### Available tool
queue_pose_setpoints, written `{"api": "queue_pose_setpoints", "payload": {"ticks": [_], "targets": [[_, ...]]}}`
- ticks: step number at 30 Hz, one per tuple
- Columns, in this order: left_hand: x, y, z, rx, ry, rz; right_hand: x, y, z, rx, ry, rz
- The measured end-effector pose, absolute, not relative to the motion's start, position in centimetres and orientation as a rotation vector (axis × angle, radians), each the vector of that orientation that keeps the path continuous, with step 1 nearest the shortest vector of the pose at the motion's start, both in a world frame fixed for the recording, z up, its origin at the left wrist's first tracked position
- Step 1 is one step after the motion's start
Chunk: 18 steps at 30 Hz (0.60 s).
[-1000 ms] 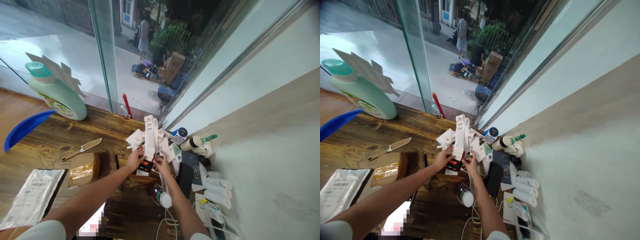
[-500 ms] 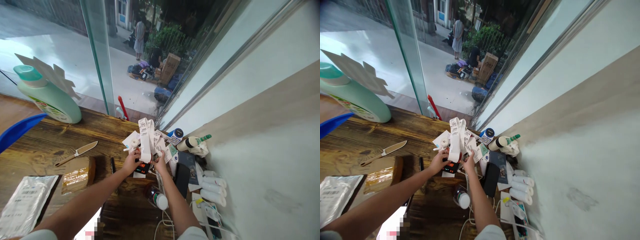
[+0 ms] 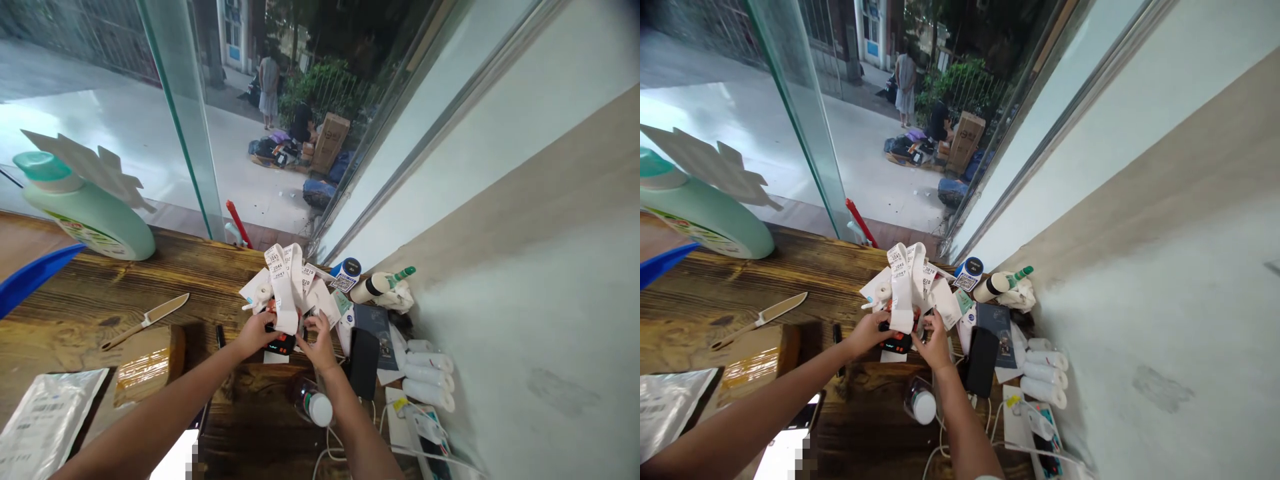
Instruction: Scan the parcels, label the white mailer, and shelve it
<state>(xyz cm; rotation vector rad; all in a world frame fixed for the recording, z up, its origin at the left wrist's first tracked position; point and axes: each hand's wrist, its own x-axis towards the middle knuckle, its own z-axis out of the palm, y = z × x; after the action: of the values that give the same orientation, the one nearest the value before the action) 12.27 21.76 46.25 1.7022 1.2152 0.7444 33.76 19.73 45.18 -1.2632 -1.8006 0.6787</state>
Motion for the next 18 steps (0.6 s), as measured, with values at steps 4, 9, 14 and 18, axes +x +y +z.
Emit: {"api": "queue_pose_setpoints", "payload": {"ticks": [4,9,14,18], "targets": [[11.4,20.8,46.4,1.817,1.144,0.826,34.0,21.2,46.5,-1.15,-1.923,0.761],[11.7,20.4,46.4,1.67,1.256,1.035,34.2,21.9,47.4,-1.189,-1.865,0.735],[11.5,21.5,47.3,1.383,1.378,1.204,34.0,22.4,50.0,-1.224,-1.743,0.735],[11.9,21.4,48.7,1.32,1.253,1.166,33.1,22.8,51.9,-1.238,-1.872,0.93]]}}
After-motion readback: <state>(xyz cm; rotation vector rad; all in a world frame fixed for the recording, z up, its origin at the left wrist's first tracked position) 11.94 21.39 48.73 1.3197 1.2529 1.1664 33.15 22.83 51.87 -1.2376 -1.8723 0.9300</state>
